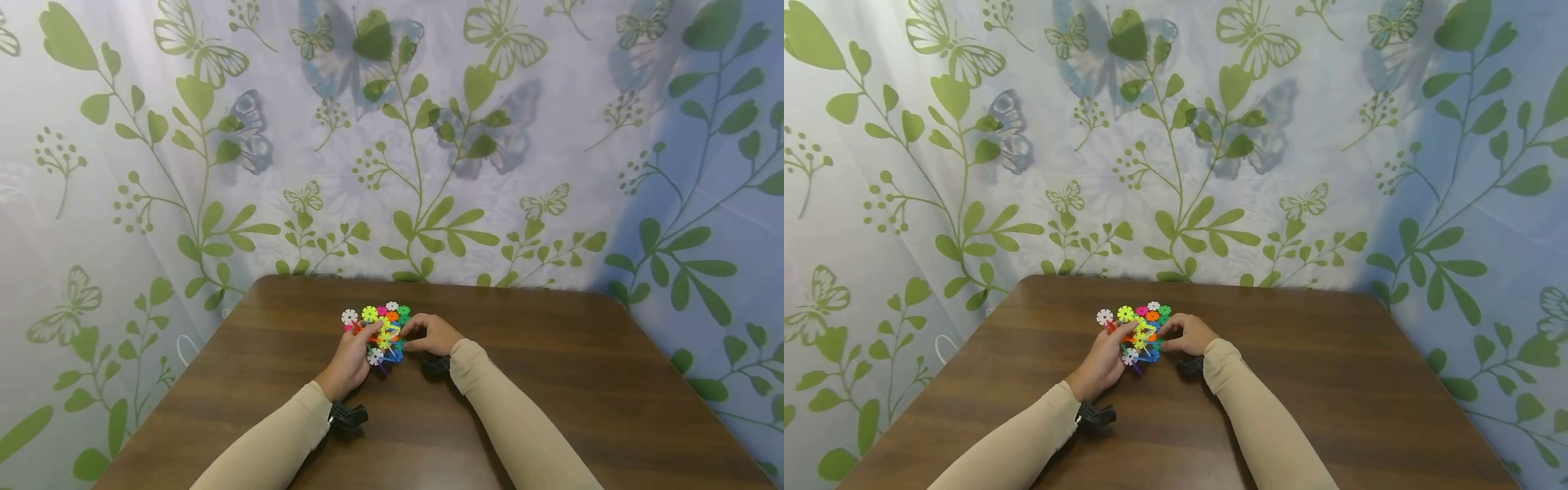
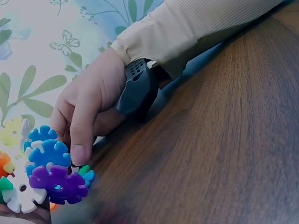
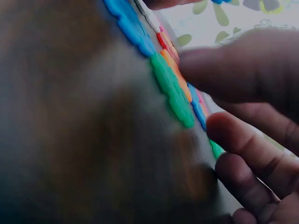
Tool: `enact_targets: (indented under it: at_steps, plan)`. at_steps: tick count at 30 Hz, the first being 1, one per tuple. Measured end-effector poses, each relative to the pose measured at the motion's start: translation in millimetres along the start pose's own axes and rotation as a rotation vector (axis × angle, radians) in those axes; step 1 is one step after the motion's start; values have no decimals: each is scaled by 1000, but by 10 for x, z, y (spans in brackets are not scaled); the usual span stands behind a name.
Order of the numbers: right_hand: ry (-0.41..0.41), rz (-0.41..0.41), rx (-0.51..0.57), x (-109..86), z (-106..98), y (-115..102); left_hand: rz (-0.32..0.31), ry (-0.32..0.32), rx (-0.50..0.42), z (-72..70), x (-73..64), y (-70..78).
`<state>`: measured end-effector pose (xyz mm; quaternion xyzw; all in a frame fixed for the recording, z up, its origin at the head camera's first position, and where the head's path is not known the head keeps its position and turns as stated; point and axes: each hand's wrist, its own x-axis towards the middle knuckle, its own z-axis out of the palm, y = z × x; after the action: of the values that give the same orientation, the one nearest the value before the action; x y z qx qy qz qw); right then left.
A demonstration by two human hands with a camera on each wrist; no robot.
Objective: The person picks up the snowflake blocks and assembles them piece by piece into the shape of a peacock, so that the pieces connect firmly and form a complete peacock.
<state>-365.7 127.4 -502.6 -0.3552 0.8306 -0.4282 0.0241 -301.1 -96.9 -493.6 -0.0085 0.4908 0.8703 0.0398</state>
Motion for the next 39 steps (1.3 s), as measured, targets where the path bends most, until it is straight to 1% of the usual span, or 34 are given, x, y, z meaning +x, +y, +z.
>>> enact_targets:
  at_steps: [2, 4, 8, 14, 16, 18, 20, 24, 27, 29, 32, 36, 39]
  plan:
    - [-22, -39, -7, 9, 14, 19, 1, 6, 3, -3, -4, 7]
    - [-34, -51, -28, 21, 31, 43, 1, 12, 9, -7, -1, 9]
    - [-50, -36, -51, 27, 56, 44, 9, 18, 19, -15, 6, 9]
    - [-58, -30, -25, -56, 38, -83, 19, 28, 35, -8, 1, 13]
    - [-40, -27, -26, -94, 28, -107, 24, 33, 46, -5, -3, 11]
    - [-4, -12, -21, -129, 20, -116, 26, 41, 53, 1, -6, 9]
    - [41, 26, 2, -162, 12, -106, 28, 42, 61, 4, -5, 4]
    - [115, 78, 120, -210, -8, -74, 26, 46, 77, 7, -5, -7]
    - [138, 79, 211, -227, -30, -90, 20, 53, 92, 2, -15, -15]
    - [155, 67, 259, -235, -50, -128, 15, 48, 105, 4, -24, -19]
    - [165, 42, 403, -236, -66, -195, 10, 29, 134, 7, -26, -27]
    - [148, -13, 584, -221, -77, -253, -2, -18, 181, 13, -28, -23]
    - [139, -46, 633, -215, -84, -287, -9, -41, 204, 18, -37, -9]
